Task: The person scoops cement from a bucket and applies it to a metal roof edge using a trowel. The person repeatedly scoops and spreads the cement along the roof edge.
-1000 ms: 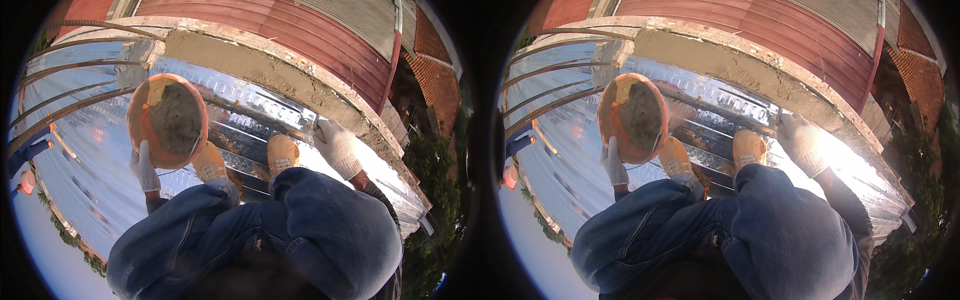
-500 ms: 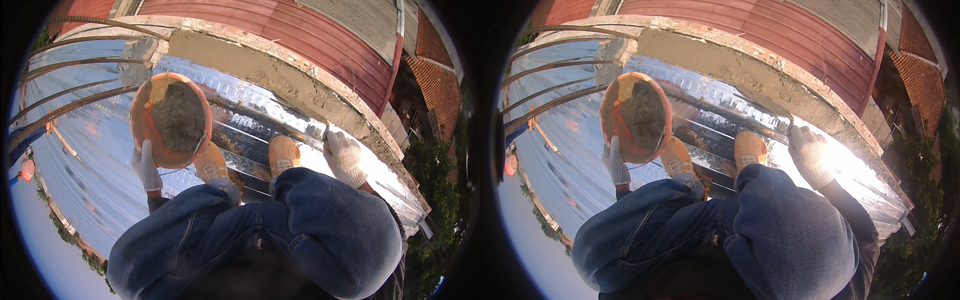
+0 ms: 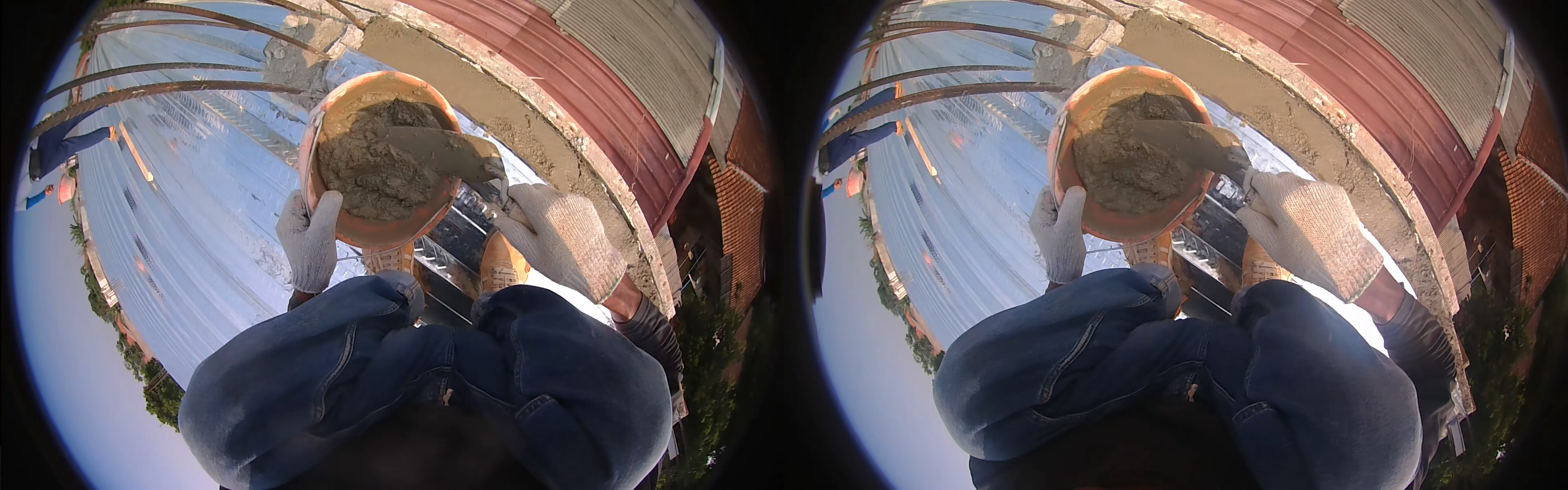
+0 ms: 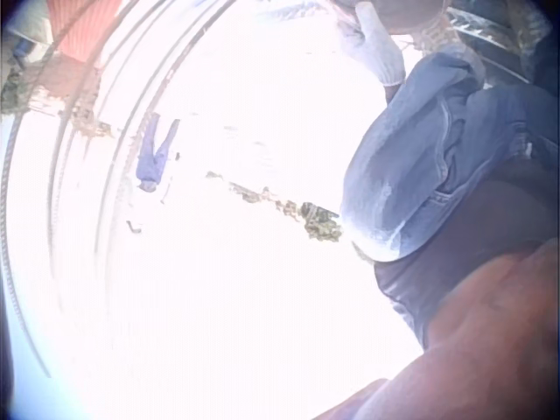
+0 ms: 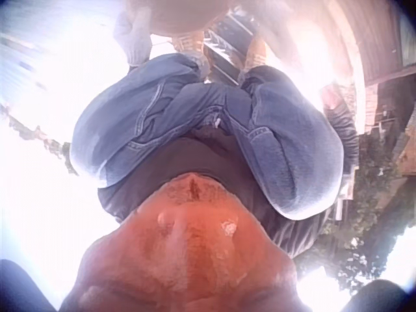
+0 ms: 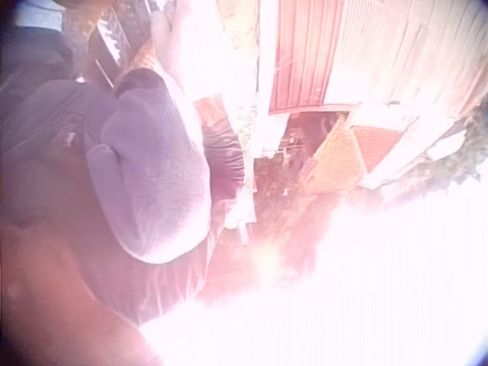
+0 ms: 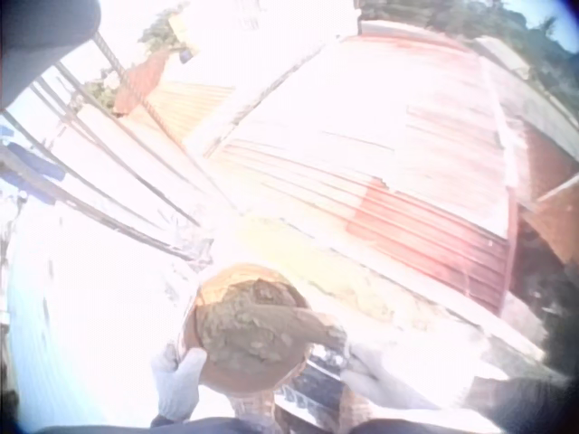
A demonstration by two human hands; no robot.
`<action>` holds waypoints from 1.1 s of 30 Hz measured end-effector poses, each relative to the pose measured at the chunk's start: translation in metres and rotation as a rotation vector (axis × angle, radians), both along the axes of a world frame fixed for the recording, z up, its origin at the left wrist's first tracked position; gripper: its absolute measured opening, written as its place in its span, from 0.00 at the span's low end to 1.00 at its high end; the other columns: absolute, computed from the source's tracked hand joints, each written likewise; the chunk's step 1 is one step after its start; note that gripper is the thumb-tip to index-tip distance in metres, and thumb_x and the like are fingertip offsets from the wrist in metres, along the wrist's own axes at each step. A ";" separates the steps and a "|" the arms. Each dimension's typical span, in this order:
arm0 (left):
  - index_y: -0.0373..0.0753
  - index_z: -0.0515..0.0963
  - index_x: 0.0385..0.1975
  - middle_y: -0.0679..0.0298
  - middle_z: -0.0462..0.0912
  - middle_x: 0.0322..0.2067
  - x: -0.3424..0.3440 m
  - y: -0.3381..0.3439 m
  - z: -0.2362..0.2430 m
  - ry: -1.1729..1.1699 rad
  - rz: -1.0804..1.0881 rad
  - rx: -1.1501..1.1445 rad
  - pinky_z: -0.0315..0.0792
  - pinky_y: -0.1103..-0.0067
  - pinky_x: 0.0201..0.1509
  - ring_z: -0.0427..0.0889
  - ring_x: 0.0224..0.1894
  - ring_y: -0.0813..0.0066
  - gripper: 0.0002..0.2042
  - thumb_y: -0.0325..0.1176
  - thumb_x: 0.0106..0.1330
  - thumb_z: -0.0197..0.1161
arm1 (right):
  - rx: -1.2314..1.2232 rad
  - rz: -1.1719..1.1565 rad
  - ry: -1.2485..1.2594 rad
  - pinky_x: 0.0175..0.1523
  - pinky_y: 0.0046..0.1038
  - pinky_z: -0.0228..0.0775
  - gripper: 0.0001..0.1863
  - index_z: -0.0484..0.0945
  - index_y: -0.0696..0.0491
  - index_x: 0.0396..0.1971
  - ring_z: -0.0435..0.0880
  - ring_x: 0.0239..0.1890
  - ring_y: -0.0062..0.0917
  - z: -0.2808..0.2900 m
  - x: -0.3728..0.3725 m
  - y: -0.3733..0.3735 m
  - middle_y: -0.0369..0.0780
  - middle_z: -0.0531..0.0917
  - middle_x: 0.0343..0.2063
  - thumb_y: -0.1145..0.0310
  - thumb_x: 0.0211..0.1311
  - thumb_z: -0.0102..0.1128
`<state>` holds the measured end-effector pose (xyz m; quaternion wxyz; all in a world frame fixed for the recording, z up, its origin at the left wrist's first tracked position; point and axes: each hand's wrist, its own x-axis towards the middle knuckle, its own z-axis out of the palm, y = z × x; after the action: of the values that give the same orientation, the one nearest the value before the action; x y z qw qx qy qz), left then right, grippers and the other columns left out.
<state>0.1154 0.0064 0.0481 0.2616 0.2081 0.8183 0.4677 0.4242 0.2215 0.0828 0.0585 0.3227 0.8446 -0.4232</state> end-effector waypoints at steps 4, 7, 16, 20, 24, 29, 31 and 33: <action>0.38 0.77 0.33 0.75 0.75 0.30 0.024 0.011 0.007 -0.018 -0.019 -0.038 0.66 0.80 0.38 0.68 0.34 0.86 0.14 0.33 0.74 0.77 | 0.038 0.082 -0.127 0.47 0.48 0.85 0.18 0.86 0.56 0.40 0.92 0.40 0.50 -0.028 -0.026 0.005 0.50 0.87 0.31 0.55 0.76 0.63; 0.36 0.80 0.39 0.73 0.80 0.34 0.032 0.019 0.014 -0.055 -0.005 -0.009 0.71 0.82 0.41 0.73 0.36 0.86 0.10 0.33 0.76 0.75 | -0.172 0.100 -0.038 0.44 0.45 0.85 0.20 0.88 0.57 0.39 0.92 0.34 0.44 -0.042 -0.045 -0.005 0.48 0.89 0.29 0.52 0.76 0.64; 0.38 0.82 0.39 0.76 0.78 0.34 -0.023 0.010 0.001 -0.003 0.008 -0.018 0.68 0.83 0.42 0.70 0.37 0.88 0.07 0.30 0.79 0.73 | -0.789 -0.131 -0.058 0.31 0.28 0.76 0.21 0.90 0.57 0.43 0.84 0.24 0.18 -0.003 -0.027 0.000 0.36 0.84 0.22 0.51 0.79 0.66; 0.37 0.83 0.40 0.76 0.80 0.36 -0.064 -0.006 -0.015 -0.022 0.037 -0.084 0.69 0.83 0.41 0.71 0.37 0.88 0.08 0.34 0.80 0.71 | -0.687 -0.217 0.030 0.42 0.35 0.82 0.21 0.92 0.57 0.44 0.90 0.33 0.27 0.008 -0.014 0.007 0.42 0.89 0.27 0.51 0.76 0.70; 0.35 0.85 0.43 0.76 0.82 0.38 -0.072 -0.022 -0.035 -0.081 0.086 -0.040 0.71 0.82 0.41 0.74 0.38 0.87 0.09 0.35 0.80 0.71 | -0.343 -0.345 0.186 0.43 0.36 0.82 0.18 0.90 0.57 0.50 0.89 0.34 0.28 -0.002 0.004 0.013 0.44 0.89 0.33 0.57 0.75 0.72; 0.34 0.87 0.48 0.74 0.84 0.40 -0.067 -0.013 -0.037 -0.119 0.078 0.022 0.72 0.82 0.41 0.76 0.39 0.87 0.10 0.36 0.80 0.72 | 0.262 -0.413 -0.053 0.45 0.47 0.82 0.14 0.84 0.55 0.47 0.90 0.37 0.45 -0.058 0.014 0.007 0.47 0.88 0.34 0.62 0.71 0.72; 0.34 0.86 0.48 0.74 0.84 0.40 -0.064 -0.010 -0.032 -0.108 0.089 0.013 0.72 0.82 0.41 0.76 0.39 0.87 0.10 0.36 0.80 0.71 | 0.348 -0.370 -0.170 0.45 0.49 0.82 0.13 0.83 0.54 0.46 0.91 0.38 0.48 -0.063 0.006 0.002 0.48 0.88 0.35 0.62 0.71 0.72; 0.34 0.87 0.48 0.74 0.84 0.41 -0.065 -0.012 -0.032 -0.109 0.099 -0.007 0.72 0.83 0.42 0.76 0.40 0.87 0.10 0.36 0.80 0.71 | 0.355 -0.299 -0.300 0.45 0.50 0.82 0.13 0.82 0.52 0.45 0.92 0.39 0.48 -0.064 -0.004 -0.006 0.48 0.88 0.35 0.61 0.70 0.72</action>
<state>0.0508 -0.0052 0.0163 0.2832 0.1408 0.8137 0.4877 0.4207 0.2156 0.0192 0.0625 0.5083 0.8303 -0.2201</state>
